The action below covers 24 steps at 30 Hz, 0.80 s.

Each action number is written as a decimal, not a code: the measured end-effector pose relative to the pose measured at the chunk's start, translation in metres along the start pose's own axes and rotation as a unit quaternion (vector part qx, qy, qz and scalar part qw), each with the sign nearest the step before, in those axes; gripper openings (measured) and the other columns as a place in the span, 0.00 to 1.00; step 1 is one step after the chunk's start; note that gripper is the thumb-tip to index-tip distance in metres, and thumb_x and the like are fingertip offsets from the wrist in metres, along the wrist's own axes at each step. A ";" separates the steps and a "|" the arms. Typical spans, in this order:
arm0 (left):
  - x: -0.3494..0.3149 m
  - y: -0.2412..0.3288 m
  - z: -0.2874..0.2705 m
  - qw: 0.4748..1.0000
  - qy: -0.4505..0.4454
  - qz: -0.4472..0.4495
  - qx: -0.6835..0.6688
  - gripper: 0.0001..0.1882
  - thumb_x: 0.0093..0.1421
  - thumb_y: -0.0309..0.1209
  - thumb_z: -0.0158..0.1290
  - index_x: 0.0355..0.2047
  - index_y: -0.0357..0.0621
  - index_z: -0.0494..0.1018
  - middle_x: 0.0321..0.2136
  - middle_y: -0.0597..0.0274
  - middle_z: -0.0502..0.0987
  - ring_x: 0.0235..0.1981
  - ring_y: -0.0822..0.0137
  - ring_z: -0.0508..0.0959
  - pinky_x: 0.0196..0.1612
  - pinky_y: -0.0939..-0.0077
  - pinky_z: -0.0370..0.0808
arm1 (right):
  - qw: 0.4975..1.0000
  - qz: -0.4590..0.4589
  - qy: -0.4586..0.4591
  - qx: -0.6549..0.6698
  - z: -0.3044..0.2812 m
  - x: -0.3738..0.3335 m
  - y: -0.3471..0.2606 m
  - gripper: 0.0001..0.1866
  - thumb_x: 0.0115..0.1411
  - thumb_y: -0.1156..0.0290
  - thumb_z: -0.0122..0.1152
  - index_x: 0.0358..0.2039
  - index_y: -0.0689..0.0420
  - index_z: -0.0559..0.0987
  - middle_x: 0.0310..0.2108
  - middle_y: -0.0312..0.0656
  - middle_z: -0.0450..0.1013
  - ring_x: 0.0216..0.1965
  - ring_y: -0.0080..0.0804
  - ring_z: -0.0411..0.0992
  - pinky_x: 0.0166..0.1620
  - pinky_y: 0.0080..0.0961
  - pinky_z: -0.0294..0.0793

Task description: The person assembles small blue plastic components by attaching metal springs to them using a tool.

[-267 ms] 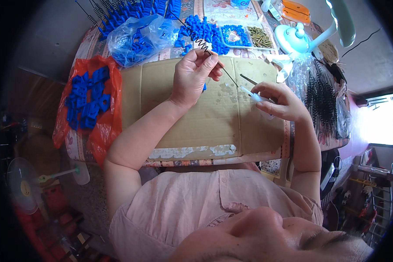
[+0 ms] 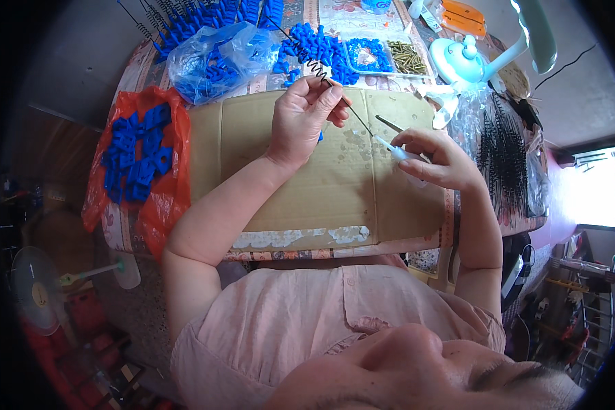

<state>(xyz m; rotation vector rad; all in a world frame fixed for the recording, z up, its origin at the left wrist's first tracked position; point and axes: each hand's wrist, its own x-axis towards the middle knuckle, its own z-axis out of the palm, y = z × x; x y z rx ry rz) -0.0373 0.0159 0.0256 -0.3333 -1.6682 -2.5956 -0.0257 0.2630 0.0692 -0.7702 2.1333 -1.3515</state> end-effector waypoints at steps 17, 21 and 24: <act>0.000 0.000 -0.001 1.000 -0.009 0.004 0.003 0.05 0.62 0.30 0.51 0.36 0.43 0.70 0.29 0.60 0.77 0.26 0.74 0.76 0.29 0.78 0.74 | 1.000 0.018 0.009 -0.024 -0.001 -0.001 0.000 0.14 0.55 0.70 0.57 0.41 0.63 0.73 0.16 0.34 0.68 0.18 0.17 0.64 0.23 0.19 0.62; 0.000 -0.001 -0.001 1.000 -0.011 0.004 -0.002 0.05 0.62 0.30 0.51 0.36 0.42 0.70 0.29 0.60 0.77 0.26 0.74 0.76 0.29 0.78 0.74 | 0.999 0.011 0.008 -0.036 -0.002 -0.001 -0.004 0.14 0.55 0.70 0.57 0.41 0.63 0.73 0.16 0.34 0.68 0.18 0.18 0.64 0.23 0.19 0.63; 0.000 0.000 0.000 1.000 -0.009 0.003 0.003 0.05 0.62 0.29 0.50 0.36 0.42 0.70 0.29 0.60 0.77 0.26 0.74 0.76 0.29 0.79 0.74 | 0.999 -0.023 0.016 -0.032 0.001 -0.001 0.003 0.14 0.55 0.71 0.57 0.41 0.62 0.73 0.16 0.34 0.68 0.18 0.17 0.64 0.23 0.19 0.62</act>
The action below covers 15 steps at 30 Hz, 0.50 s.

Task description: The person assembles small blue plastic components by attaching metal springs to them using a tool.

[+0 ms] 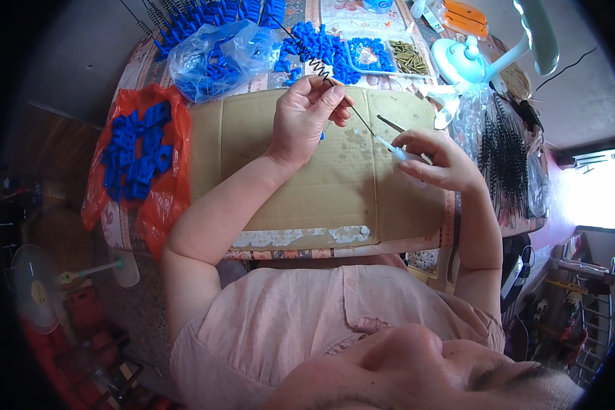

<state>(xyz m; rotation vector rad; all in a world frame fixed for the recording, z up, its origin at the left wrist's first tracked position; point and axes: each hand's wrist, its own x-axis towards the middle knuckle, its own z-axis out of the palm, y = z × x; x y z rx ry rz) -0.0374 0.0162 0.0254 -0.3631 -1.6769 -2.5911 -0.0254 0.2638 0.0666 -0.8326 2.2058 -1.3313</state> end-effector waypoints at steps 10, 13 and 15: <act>0.000 0.001 0.000 1.000 0.004 0.001 0.002 0.06 0.61 0.30 0.51 0.35 0.41 0.70 0.28 0.60 0.77 0.26 0.74 0.76 0.29 0.78 0.74 | 1.000 0.020 -0.009 0.007 -0.004 0.000 -0.008 0.12 0.57 0.72 0.56 0.40 0.62 0.72 0.16 0.32 0.68 0.17 0.15 0.64 0.21 0.17 0.60; 0.001 0.000 -0.003 1.000 0.013 0.000 0.003 0.06 0.61 0.30 0.52 0.35 0.41 0.70 0.27 0.59 0.77 0.25 0.74 0.76 0.28 0.78 0.74 | 1.000 0.022 -0.013 0.007 -0.003 0.000 -0.009 0.12 0.57 0.72 0.56 0.40 0.63 0.72 0.16 0.33 0.68 0.17 0.15 0.64 0.21 0.16 0.60; 0.002 0.000 -0.002 1.000 0.020 -0.004 0.003 0.06 0.61 0.29 0.52 0.34 0.41 0.70 0.27 0.59 0.77 0.25 0.73 0.76 0.28 0.78 0.74 | 1.000 0.026 -0.016 0.007 -0.003 0.000 -0.010 0.12 0.57 0.72 0.56 0.40 0.63 0.72 0.16 0.33 0.68 0.17 0.15 0.64 0.21 0.16 0.60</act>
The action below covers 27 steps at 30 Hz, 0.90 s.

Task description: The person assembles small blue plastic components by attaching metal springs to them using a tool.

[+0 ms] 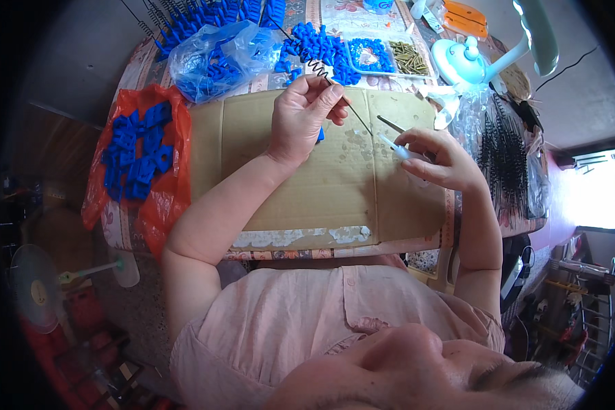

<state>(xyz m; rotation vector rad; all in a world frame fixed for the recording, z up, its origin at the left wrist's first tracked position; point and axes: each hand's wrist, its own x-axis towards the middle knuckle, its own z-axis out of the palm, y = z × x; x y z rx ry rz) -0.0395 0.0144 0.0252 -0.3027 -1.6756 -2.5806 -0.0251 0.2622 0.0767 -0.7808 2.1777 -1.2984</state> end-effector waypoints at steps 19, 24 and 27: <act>0.002 0.003 -0.003 1.000 0.020 -0.013 -0.002 0.08 0.59 0.30 0.55 0.34 0.41 0.69 0.26 0.59 0.77 0.23 0.73 0.76 0.26 0.78 0.75 | 0.976 -0.091 0.032 -0.196 -0.016 0.012 -0.037 0.12 0.51 0.69 0.61 0.36 0.57 0.77 0.24 0.43 0.74 0.25 0.38 0.73 0.30 0.29 0.71; 0.003 0.002 -0.003 1.000 0.020 -0.007 -0.009 0.08 0.59 0.30 0.55 0.34 0.41 0.68 0.25 0.59 0.77 0.23 0.73 0.76 0.26 0.78 0.74 | 0.971 -0.099 0.026 -0.218 -0.009 0.012 -0.030 0.11 0.49 0.69 0.61 0.34 0.57 0.78 0.19 0.41 0.73 0.21 0.37 0.73 0.27 0.28 0.70; 0.002 0.002 -0.003 1.000 0.022 -0.011 0.000 0.08 0.59 0.29 0.55 0.33 0.41 0.68 0.25 0.59 0.77 0.23 0.73 0.76 0.26 0.78 0.74 | 0.973 -0.108 0.029 -0.203 -0.008 0.012 -0.028 0.10 0.48 0.69 0.61 0.33 0.57 0.78 0.18 0.41 0.72 0.20 0.37 0.72 0.26 0.28 0.69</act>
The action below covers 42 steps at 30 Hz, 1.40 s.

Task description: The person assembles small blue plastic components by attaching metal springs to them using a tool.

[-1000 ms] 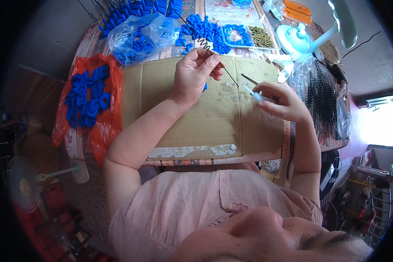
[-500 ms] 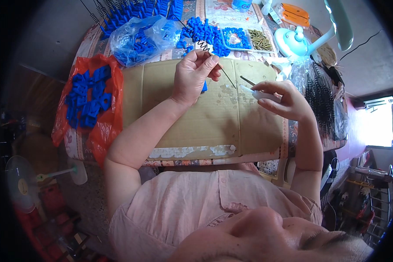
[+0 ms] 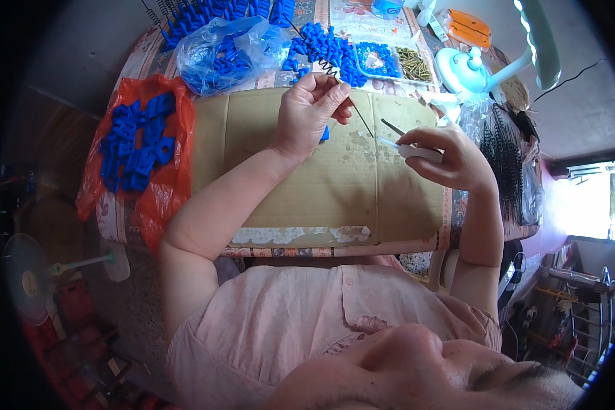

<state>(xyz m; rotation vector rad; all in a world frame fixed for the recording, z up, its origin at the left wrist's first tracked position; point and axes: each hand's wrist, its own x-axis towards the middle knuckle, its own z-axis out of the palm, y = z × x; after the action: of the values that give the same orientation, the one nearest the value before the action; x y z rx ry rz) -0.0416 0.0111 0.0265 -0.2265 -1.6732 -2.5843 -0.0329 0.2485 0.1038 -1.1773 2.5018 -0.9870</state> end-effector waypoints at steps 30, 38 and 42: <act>-0.001 -0.001 0.001 0.999 -0.018 0.011 0.035 0.08 0.60 0.29 0.54 0.34 0.39 0.68 0.26 0.58 0.77 0.24 0.73 0.76 0.28 0.79 0.74 | 0.993 0.080 -0.007 0.088 -0.006 -0.001 0.000 0.10 0.52 0.71 0.59 0.35 0.61 0.76 0.21 0.37 0.72 0.22 0.22 0.70 0.27 0.21 0.68; -0.002 -0.002 0.002 0.998 -0.034 0.046 0.038 0.06 0.61 0.29 0.52 0.36 0.40 0.70 0.28 0.60 0.77 0.26 0.73 0.76 0.30 0.77 0.75 | 0.979 0.031 0.150 0.135 -0.006 -0.007 0.031 0.14 0.54 0.70 0.62 0.38 0.64 0.74 0.30 0.35 0.70 0.32 0.19 0.70 0.36 0.20 0.71; -0.007 -0.003 0.005 0.994 -0.044 0.074 0.061 0.04 0.61 0.28 0.52 0.35 0.41 0.71 0.28 0.61 0.77 0.27 0.74 0.76 0.31 0.77 0.75 | 0.970 0.037 0.211 0.114 -0.005 0.000 0.055 0.12 0.53 0.71 0.64 0.36 0.63 0.75 0.28 0.33 0.70 0.32 0.18 0.69 0.33 0.17 0.71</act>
<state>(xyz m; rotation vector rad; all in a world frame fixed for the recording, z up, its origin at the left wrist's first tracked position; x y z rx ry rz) -0.0350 0.0162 0.0251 -0.4456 -1.7615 -2.3894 -0.0683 0.2760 0.0722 -0.8706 2.6139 -1.5979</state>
